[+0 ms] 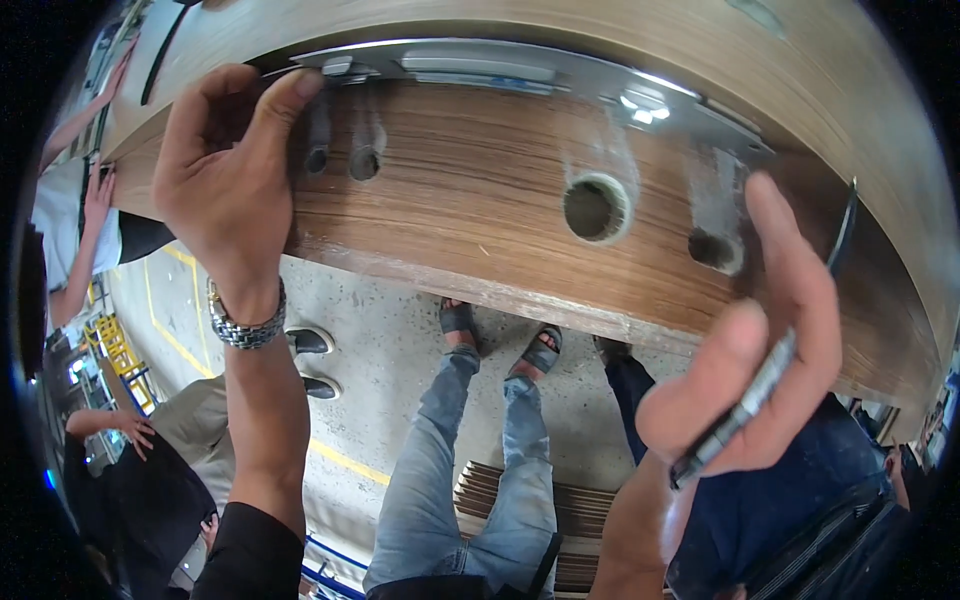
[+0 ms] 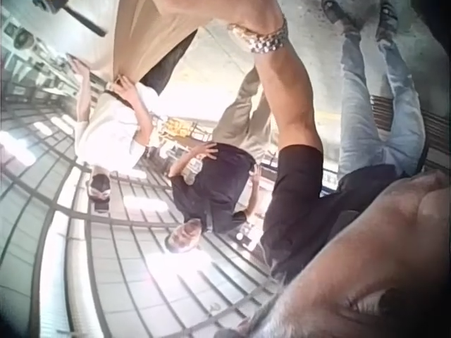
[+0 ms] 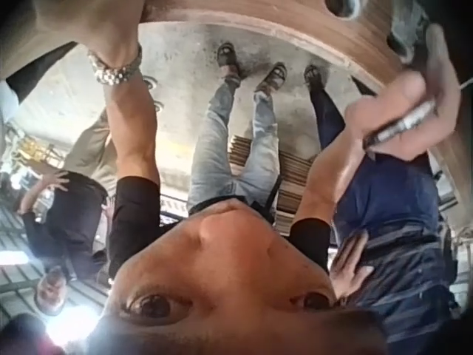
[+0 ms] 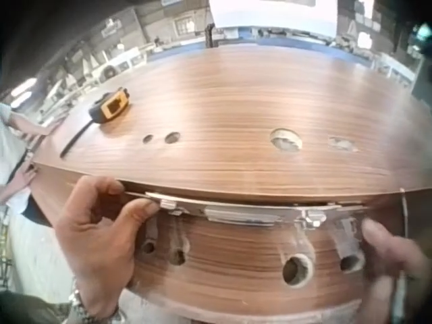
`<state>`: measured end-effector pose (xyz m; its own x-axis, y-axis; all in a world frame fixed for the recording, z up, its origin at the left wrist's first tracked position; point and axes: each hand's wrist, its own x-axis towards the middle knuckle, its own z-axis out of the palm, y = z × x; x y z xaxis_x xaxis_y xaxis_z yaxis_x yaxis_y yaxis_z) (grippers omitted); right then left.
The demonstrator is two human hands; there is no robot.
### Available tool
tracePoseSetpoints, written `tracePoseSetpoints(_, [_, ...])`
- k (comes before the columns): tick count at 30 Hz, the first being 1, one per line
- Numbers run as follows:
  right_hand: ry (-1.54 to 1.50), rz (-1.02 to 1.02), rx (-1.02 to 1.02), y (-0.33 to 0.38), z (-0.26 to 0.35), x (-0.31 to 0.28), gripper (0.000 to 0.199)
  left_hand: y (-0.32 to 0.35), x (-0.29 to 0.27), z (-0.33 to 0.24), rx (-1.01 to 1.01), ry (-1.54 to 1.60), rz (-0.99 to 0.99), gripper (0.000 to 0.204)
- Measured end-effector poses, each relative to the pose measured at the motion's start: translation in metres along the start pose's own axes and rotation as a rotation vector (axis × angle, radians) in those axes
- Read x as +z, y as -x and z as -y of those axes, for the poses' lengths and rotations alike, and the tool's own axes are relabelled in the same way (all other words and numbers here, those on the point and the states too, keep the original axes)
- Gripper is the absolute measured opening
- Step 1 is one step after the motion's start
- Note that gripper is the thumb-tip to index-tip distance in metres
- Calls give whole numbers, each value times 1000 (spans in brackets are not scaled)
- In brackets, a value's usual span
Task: Measuring and marking large wooden panels using a tape measure and a metal template on a factory workbench.
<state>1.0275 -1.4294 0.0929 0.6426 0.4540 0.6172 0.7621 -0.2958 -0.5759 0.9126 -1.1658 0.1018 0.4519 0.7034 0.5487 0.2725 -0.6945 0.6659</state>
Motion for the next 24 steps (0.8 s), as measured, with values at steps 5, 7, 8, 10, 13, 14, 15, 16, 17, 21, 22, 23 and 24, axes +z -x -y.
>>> tracePoseSetpoints(5, [-219, -159, 121, 20, -19, -16, 70, -1, 8, -3, 21, 17, 8, 24])
tracePoseSetpoints(7, [-110, -218, 203, 20, -16, -19, 63, -5, 7, 2, 64, 32, -48, 27])
tracePoseSetpoints(8, [-157, -289, 347, 13, 0, -9, 56, -4, 4, 1, 33, 3, -50, 25])
tracePoseSetpoints(10, [-309, -342, 401, 4, 14, 2, 36, -7, -6, -1, 26, -10, -37, 22])
tracePoseSetpoints(13, [-358, -219, 505, -5, 17, -13, 27, -4, 1, -6, -3, 11, -6, 19])
tracePoseSetpoints(14, [-351, -221, 533, -4, 16, -15, 26, -2, 1, -5, 4, -3, -1, 19])
tracePoseSetpoints(15, [-344, -226, 558, -5, 16, -19, 25, -1, 1, -3, -41, 37, 14, 17])
tracePoseSetpoints(16, [-371, -251, 552, -6, 15, -22, 25, 0, 1, -5, -23, 49, 19, 17])
tracePoseSetpoints(17, [-401, -256, 538, -6, 12, -20, 25, -1, 0, -6, -16, 35, 26, 17])
tracePoseSetpoints(21, [-361, -319, 487, -5, 5, -14, 25, 0, -5, 0, -13, 33, 47, 19])
tracePoseSetpoints(22, [-335, -329, 427, -5, 5, -14, 28, 0, -5, -1, -12, 31, 45, 20])
tracePoseSetpoints(23, [-340, -341, 433, -6, 5, -17, 28, 0, -5, 1, 1, 28, 51, 20])
tracePoseSetpoints(24, [-311, -295, 435, -8, 6, -21, 29, 0, -4, 3, -2, 53, 50, 20])
